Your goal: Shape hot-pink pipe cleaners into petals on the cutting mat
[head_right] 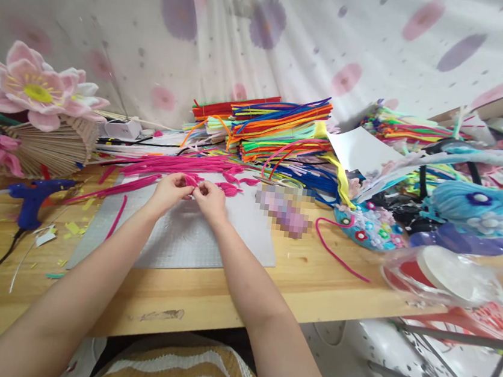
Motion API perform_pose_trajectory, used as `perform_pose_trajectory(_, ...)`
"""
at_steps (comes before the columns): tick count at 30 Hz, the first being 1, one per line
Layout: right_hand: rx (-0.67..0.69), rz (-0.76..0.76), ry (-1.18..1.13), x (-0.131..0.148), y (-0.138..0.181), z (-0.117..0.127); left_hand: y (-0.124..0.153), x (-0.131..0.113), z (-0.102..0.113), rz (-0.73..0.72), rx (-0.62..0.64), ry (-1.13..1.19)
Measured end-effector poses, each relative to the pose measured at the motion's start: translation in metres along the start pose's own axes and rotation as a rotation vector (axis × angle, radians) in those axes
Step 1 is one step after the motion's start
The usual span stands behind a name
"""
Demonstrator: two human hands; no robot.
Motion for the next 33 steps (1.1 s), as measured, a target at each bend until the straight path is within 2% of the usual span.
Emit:
perform_pose_trajectory(3, 0.021, -0.008, -0.044, -0.001, -0.001, 0.0, 0.002, -0.002, 0.0, -0.027, -0.046, -0.019)
perform_pose_trajectory(7, 0.033, -0.05, -0.13, -0.006, -0.003, -0.001, -0.001, -0.001, 0.002, -0.089, -0.136, -0.208)
perform_pose_trajectory(12, 0.022, -0.079, -0.151, -0.009, -0.004, -0.003, -0.002, -0.003, 0.003, -0.124, -0.137, -0.373)
perform_pose_trajectory(17, 0.033, -0.072, -0.121, -0.006, -0.001, -0.006, -0.001, -0.003, 0.004, -0.113, -0.162, -0.417)
perform_pose_trajectory(19, 0.038, -0.073, -0.112, -0.006, -0.001, -0.006, 0.0, -0.002, 0.003, -0.111, -0.152, -0.345)
perform_pose_trajectory(23, 0.07, -0.091, -0.197, -0.008, -0.003, -0.005, 0.002, -0.002, 0.001, -0.004, -0.077, 0.001)
perform_pose_trajectory(27, 0.322, -0.086, -0.314, -0.005, -0.003, -0.005, 0.005, -0.009, 0.006, 0.096, -0.076, 0.228)
perform_pose_trajectory(29, 0.396, -0.073, -0.342, -0.001, -0.002, -0.004, 0.004, -0.012, 0.01, 0.157, -0.061, 0.29)
perform_pose_trajectory(33, 0.357, -0.063, -0.406, 0.009, 0.0, 0.0, 0.001, -0.013, 0.015, 0.292, 0.04, 0.339)
Point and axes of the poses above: each hand's wrist, its own y-axis away from the middle knuckle, its own z-axis out of the back of the hand, x = y × z, the point moved 2 cm from there along -y, towards the middle knuckle, and after that the axes turned 7 degrees about -y, right-handed, at the moved point
